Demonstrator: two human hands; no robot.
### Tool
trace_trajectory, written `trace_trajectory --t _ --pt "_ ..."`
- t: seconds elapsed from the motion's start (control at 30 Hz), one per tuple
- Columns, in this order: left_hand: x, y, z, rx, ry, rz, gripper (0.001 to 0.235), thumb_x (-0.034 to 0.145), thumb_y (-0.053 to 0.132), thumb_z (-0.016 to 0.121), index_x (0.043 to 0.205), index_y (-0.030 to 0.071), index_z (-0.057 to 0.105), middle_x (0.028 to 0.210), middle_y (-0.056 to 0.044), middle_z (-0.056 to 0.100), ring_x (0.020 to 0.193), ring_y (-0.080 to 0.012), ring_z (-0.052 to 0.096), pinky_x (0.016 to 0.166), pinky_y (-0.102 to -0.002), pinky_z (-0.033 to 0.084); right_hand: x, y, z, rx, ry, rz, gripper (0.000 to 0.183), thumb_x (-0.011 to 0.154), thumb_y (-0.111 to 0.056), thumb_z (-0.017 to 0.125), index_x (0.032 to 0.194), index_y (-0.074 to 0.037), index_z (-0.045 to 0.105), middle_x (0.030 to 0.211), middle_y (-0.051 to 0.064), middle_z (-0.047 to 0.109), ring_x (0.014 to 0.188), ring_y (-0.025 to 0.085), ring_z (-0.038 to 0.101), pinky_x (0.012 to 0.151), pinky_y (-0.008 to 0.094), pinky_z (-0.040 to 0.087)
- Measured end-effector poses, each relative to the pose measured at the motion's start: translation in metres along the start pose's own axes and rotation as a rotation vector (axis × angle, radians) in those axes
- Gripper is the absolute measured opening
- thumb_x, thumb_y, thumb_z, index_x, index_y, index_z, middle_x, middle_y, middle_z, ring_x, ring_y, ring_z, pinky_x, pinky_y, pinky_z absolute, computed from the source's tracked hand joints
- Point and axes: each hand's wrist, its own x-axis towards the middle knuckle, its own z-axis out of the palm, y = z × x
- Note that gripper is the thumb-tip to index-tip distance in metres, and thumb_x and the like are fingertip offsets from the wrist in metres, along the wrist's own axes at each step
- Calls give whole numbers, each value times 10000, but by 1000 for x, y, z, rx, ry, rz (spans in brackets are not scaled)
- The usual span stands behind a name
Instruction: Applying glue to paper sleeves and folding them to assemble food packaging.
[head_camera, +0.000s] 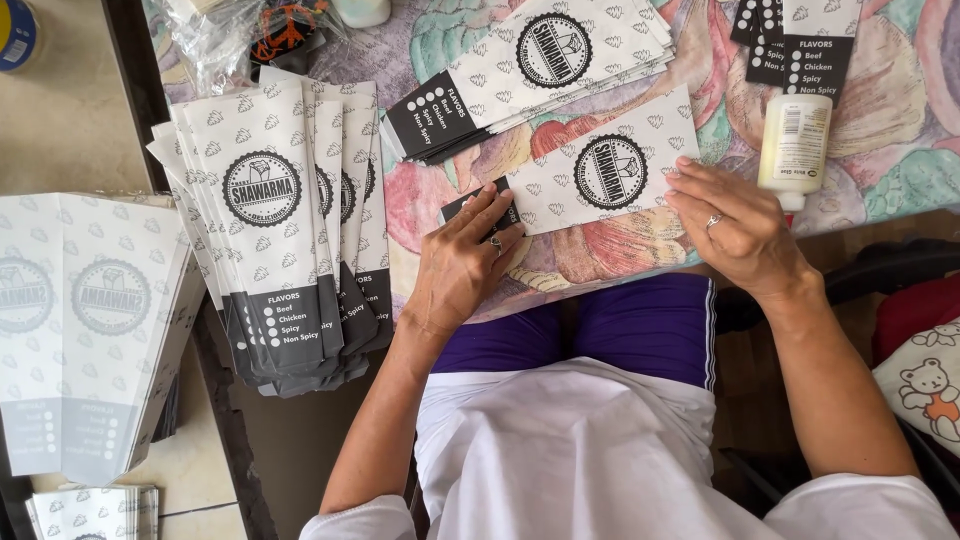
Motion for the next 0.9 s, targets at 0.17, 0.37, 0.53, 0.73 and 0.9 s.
trace_trajectory --t 0.17,0.37,0.53,0.73,0.9 --pt "1 3 -4 -10 -16 -3 65 983 120 767 1005 61 779 1327 -179 675 1254 -393 658 991 -458 611 3 -2 -3 -5 -13 3 197 854 261 834 1010 160 769 1120 312 749 1076 439 748 979 507 646" --pt "5 10 -8 -43 10 -20 105 998 130 738 1008 28 762 1306 -191 681 1245 -405 660 1037 -485 591 -8 18 3 86 -104 113 79 916 113 810 975 119 757 1028 274 741 1000 385 721 927 444 625" --pt "3 16 0 -50 86 -88 97 973 144 783 966 47 775 1277 -146 701 1245 -345 665 1060 -460 574 -9 43 3 127 -238 176 145 885 -53 854 984 10 769 965 125 645 929 262 588 900 383 528" --pt "2 23 6 -59 106 -151 97 975 108 766 948 15 760 1278 -172 696 1292 -363 618 1050 -465 575 36 54 -17 8 -694 302 918 741 -329 746 1577 -145 415 1673 135 335 1570 425 156 1235 671 94" --pt "24 41 15 219 80 -262 227 961 119 721 759 19 742 1069 -150 747 1212 -391 544 977 -457 477 41 57 -23 -68 -810 397 1135 737 -692 533 1657 -193 94 1725 3 86 1591 318 -175 1181 660 -190"
